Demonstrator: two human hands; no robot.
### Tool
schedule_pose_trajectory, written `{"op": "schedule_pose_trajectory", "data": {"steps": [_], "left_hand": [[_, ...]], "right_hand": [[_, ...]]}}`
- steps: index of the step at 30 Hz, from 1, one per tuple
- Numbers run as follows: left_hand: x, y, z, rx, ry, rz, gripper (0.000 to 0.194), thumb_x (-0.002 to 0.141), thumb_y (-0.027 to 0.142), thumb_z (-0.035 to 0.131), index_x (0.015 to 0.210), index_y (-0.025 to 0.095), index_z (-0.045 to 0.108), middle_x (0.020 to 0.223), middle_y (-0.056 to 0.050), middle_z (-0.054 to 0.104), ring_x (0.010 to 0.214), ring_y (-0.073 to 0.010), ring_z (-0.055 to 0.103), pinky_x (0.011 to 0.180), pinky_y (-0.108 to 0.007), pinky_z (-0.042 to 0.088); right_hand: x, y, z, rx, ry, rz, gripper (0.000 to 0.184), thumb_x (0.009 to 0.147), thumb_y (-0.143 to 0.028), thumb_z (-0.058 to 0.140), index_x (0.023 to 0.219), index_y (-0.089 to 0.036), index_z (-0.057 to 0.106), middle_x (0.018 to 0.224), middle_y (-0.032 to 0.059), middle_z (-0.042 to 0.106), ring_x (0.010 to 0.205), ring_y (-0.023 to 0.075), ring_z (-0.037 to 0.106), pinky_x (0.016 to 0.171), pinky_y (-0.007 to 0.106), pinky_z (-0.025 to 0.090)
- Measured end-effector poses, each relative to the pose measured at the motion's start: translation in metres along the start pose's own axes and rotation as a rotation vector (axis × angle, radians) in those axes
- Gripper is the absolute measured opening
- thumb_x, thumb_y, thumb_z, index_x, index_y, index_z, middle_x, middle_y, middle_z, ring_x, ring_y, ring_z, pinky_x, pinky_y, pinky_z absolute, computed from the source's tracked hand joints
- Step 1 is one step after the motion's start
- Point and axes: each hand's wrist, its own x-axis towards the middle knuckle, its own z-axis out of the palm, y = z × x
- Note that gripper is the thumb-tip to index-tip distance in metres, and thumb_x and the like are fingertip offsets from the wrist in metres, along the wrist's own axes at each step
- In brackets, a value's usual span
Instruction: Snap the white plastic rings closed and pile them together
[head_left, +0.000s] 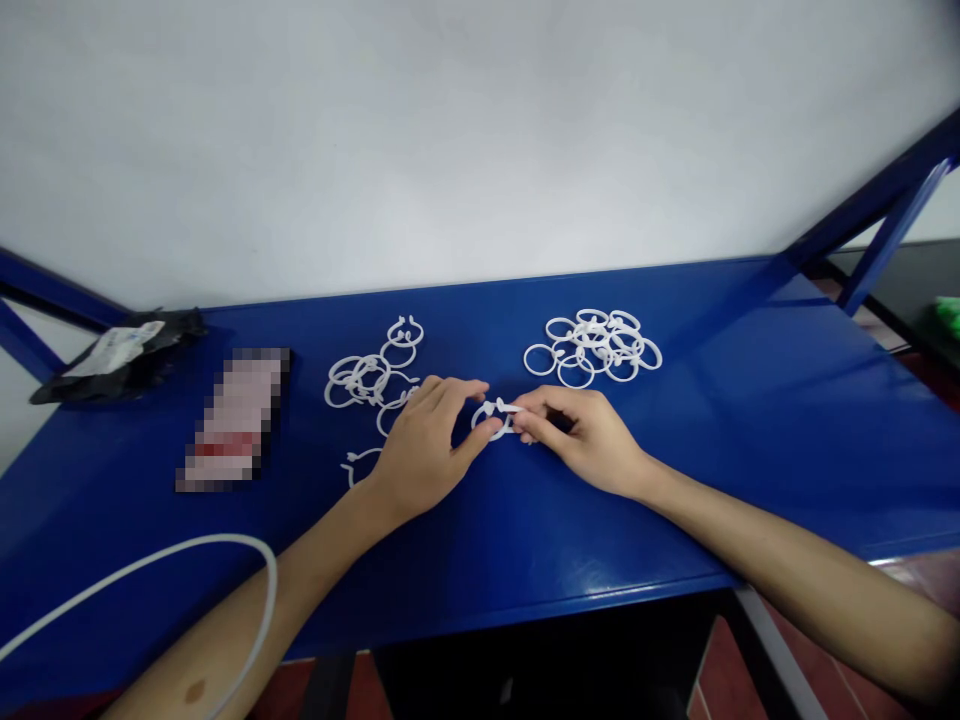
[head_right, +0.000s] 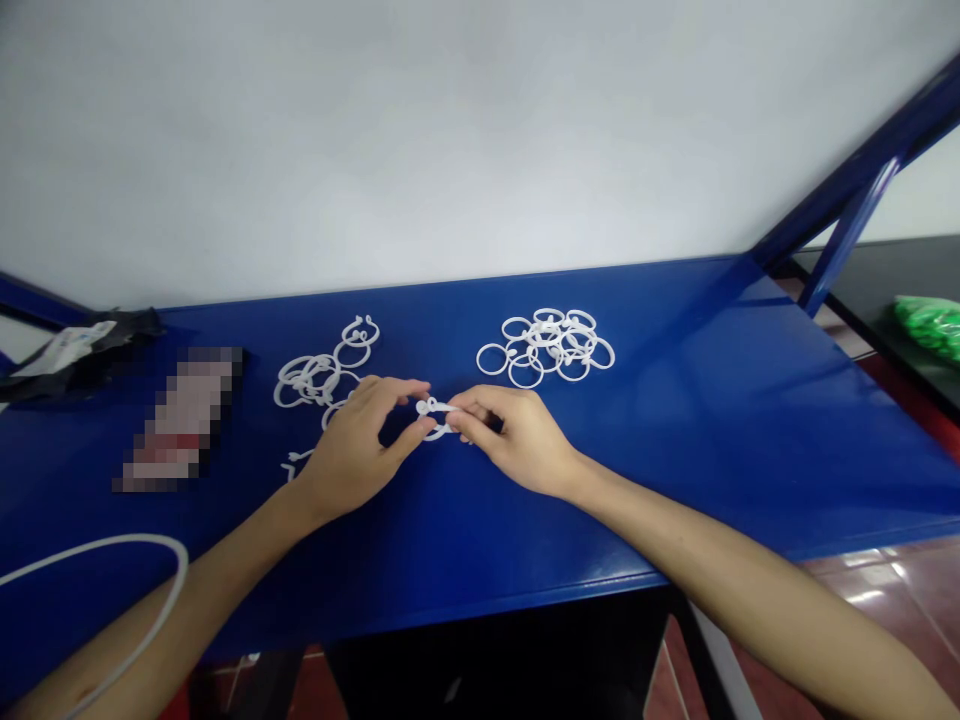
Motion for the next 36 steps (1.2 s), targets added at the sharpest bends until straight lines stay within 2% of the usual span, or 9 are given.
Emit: {"op": "schedule_pose_trajectory", "data": {"steps": [2, 4, 7, 10, 17, 22, 27, 31, 36], "left_hand": [[0.001, -0.004, 0.002, -0.026, -0.115, 0.003, 0.018, 0.096, 0.035, 0.059, 0.104, 0.019, 0.065, 0.101, -0.003, 0.068, 0.093, -0.0201, 0.059, 0.086, -0.039, 0.048], [0.001, -0.006, 0.003, -0.001, -0.146, 0.031, 0.017, 0.096, 0.035, 0.059, 0.095, 0.02, 0.068, 0.102, -0.004, 0.068, 0.093, -0.0203, 0.058, 0.088, -0.04, 0.046], [0.001, -0.005, 0.002, 0.1, -0.093, 0.032, 0.016, 0.095, 0.033, 0.061, 0.09, 0.021, 0.07, 0.102, -0.004, 0.068, 0.094, -0.0213, 0.057, 0.088, -0.041, 0.044], [0.0, -0.001, 0.001, 0.2, -0.06, 0.023, 0.011, 0.091, 0.03, 0.065, 0.089, 0.02, 0.07, 0.1, -0.004, 0.07, 0.093, -0.0228, 0.058, 0.083, -0.041, 0.043], [0.001, -0.004, -0.003, 0.395, -0.002, 0.017, 0.015, 0.092, 0.024, 0.06, 0.079, 0.019, 0.067, 0.097, -0.006, 0.072, 0.09, -0.0259, 0.059, 0.08, -0.045, 0.041], [0.001, 0.005, -0.007, 0.161, 0.089, 0.053, 0.018, 0.095, 0.036, 0.061, 0.1, 0.02, 0.068, 0.098, -0.004, 0.073, 0.095, -0.0243, 0.06, 0.084, -0.043, 0.044], [-0.001, 0.02, -0.006, -0.144, 0.095, -0.01, 0.011, 0.098, 0.026, 0.057, 0.094, 0.021, 0.066, 0.084, 0.001, 0.071, 0.083, -0.0158, 0.06, 0.08, -0.034, 0.049], [-0.003, 0.023, -0.002, -0.177, 0.112, -0.029, 0.012, 0.098, 0.02, 0.057, 0.09, 0.021, 0.066, 0.081, 0.001, 0.07, 0.079, -0.0145, 0.06, 0.076, -0.032, 0.05], [-0.005, 0.023, -0.002, -0.119, 0.184, 0.143, 0.013, 0.096, 0.012, 0.056, 0.086, 0.019, 0.062, 0.072, 0.001, 0.066, 0.076, -0.015, 0.055, 0.071, -0.031, 0.048]], "right_hand": [[0.0, 0.0, -0.001, -0.046, 0.024, -0.022, 0.022, 0.097, -0.037, 0.059, 0.1, -0.018, 0.07, 0.076, 0.0, 0.07, 0.067, 0.0108, 0.065, 0.064, 0.023, 0.051], [-0.001, -0.001, -0.002, -0.111, 0.046, -0.052, 0.021, 0.097, -0.035, 0.058, 0.104, -0.018, 0.07, 0.077, 0.0005, 0.071, 0.067, 0.0114, 0.065, 0.064, 0.024, 0.051], [-0.002, -0.001, -0.003, -0.216, 0.073, -0.111, 0.021, 0.098, -0.032, 0.059, 0.111, -0.018, 0.068, 0.086, 0.0029, 0.074, 0.071, 0.013, 0.067, 0.067, 0.026, 0.054], [-0.002, -0.001, -0.004, -0.306, 0.091, -0.148, 0.019, 0.098, -0.029, 0.057, 0.106, -0.018, 0.069, 0.099, 0.0059, 0.076, 0.08, 0.0152, 0.071, 0.07, 0.028, 0.055], [-0.003, -0.002, -0.01, -0.299, 0.149, -0.064, 0.015, 0.097, -0.031, 0.06, 0.096, -0.019, 0.071, 0.083, 0.002, 0.074, 0.068, 0.0128, 0.068, 0.061, 0.025, 0.053], [-0.004, -0.004, -0.008, -0.082, 0.101, -0.017, 0.016, 0.096, -0.035, 0.062, 0.096, -0.019, 0.066, 0.077, -0.0001, 0.071, 0.064, 0.0115, 0.068, 0.06, 0.024, 0.054], [-0.006, -0.007, -0.004, -0.105, 0.062, -0.106, 0.013, 0.097, -0.031, 0.06, 0.095, -0.019, 0.066, 0.078, 0.0007, 0.07, 0.067, 0.0113, 0.066, 0.06, 0.023, 0.052], [-0.01, -0.007, -0.002, -0.166, 0.035, -0.248, 0.013, 0.1, -0.027, 0.056, 0.093, -0.019, 0.065, 0.087, 0.0039, 0.069, 0.077, 0.0134, 0.066, 0.069, 0.027, 0.054], [-0.016, -0.01, -0.002, -0.247, -0.018, -0.346, 0.014, 0.102, -0.021, 0.049, 0.097, -0.018, 0.062, 0.087, 0.0052, 0.065, 0.076, 0.0137, 0.061, 0.068, 0.028, 0.052]]}}
